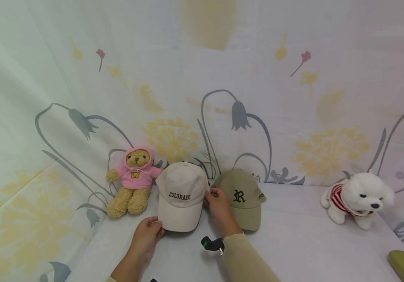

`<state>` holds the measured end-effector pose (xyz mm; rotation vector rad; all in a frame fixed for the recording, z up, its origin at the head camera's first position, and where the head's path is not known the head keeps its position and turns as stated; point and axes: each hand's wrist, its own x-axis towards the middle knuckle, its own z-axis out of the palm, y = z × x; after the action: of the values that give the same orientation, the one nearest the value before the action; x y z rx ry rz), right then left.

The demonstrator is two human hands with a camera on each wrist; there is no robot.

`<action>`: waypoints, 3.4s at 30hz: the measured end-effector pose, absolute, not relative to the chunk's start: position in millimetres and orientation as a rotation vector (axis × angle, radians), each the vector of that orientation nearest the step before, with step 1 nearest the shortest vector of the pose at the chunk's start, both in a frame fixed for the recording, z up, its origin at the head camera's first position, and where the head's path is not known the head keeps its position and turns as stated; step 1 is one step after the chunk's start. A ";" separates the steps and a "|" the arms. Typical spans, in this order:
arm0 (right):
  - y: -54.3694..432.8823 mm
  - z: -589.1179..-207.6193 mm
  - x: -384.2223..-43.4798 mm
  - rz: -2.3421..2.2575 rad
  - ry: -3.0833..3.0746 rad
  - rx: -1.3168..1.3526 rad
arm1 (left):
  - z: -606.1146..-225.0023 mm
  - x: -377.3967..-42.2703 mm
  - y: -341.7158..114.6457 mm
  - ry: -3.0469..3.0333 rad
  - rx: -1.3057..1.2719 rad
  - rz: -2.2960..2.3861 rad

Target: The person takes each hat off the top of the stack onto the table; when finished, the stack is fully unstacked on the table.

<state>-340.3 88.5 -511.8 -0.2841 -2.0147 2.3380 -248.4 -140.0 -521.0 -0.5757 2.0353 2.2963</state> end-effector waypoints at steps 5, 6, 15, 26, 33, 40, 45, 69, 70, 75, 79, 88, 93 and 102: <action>88.3 -508.2 -336.5 2.338 -2.013 -0.269 | -519.6 -247.0 -141.1 2.047 -0.545 2.291; 88.4 -508.0 -336.6 2.344 -2.011 -0.268 | -519.1 -246.6 -141.2 2.048 -0.539 2.290; 89.2 -501.1 -333.9 2.416 -1.924 -0.274 | -515.1 -242.5 -138.5 2.063 -0.499 2.302; 93.6 -491.1 -323.3 2.455 -1.820 -0.236 | -509.8 -237.3 -137.3 2.041 -0.436 2.311; 103.2 -490.9 -316.0 2.445 -1.832 -0.233 | -507.7 -232.9 -133.2 2.018 -0.380 2.298; 119.4 -492.3 -305.3 2.406 -1.839 -0.229 | -508.2 -226.0 -121.7 1.976 -0.311 2.281; 134.0 -490.6 -293.8 2.352 -1.856 -0.219 | -505.3 -221.7 -109.5 1.971 -0.280 2.266; 214.2 -477.5 -235.3 2.205 -1.899 -0.344 | -499.3 -200.9 -42.8 1.934 -0.122 2.172; 218.1 -477.7 -233.1 2.196 -1.912 -0.349 | -499.4 -200.1 -39.4 1.937 -0.117 2.165; 237.9 -480.3 -222.5 2.176 -1.943 -0.375 | -500.0 -194.8 -22.2 1.932 -0.092 2.145; 251.3 -482.3 -216.2 2.163 -1.941 -0.403 | -502.5 -191.5 -10.3 1.959 -0.044 2.108; 278.1 -489.4 -202.1 2.138 -1.930 -0.516 | -511.4 -189.5 17.7 1.998 0.030 2.045; 291.6 -491.0 -195.4 2.131 -1.877 -0.595 | -512.9 -186.9 32.6 1.974 0.031 2.020; 320.3 -495.8 -178.9 2.093 -1.945 -0.697 | -515.5 -178.7 60.9 1.975 0.009 1.939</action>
<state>-178.9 320.3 -495.8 -0.6967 -1.9446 2.0934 -178.7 60.9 -515.5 0.0088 1.9746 1.9386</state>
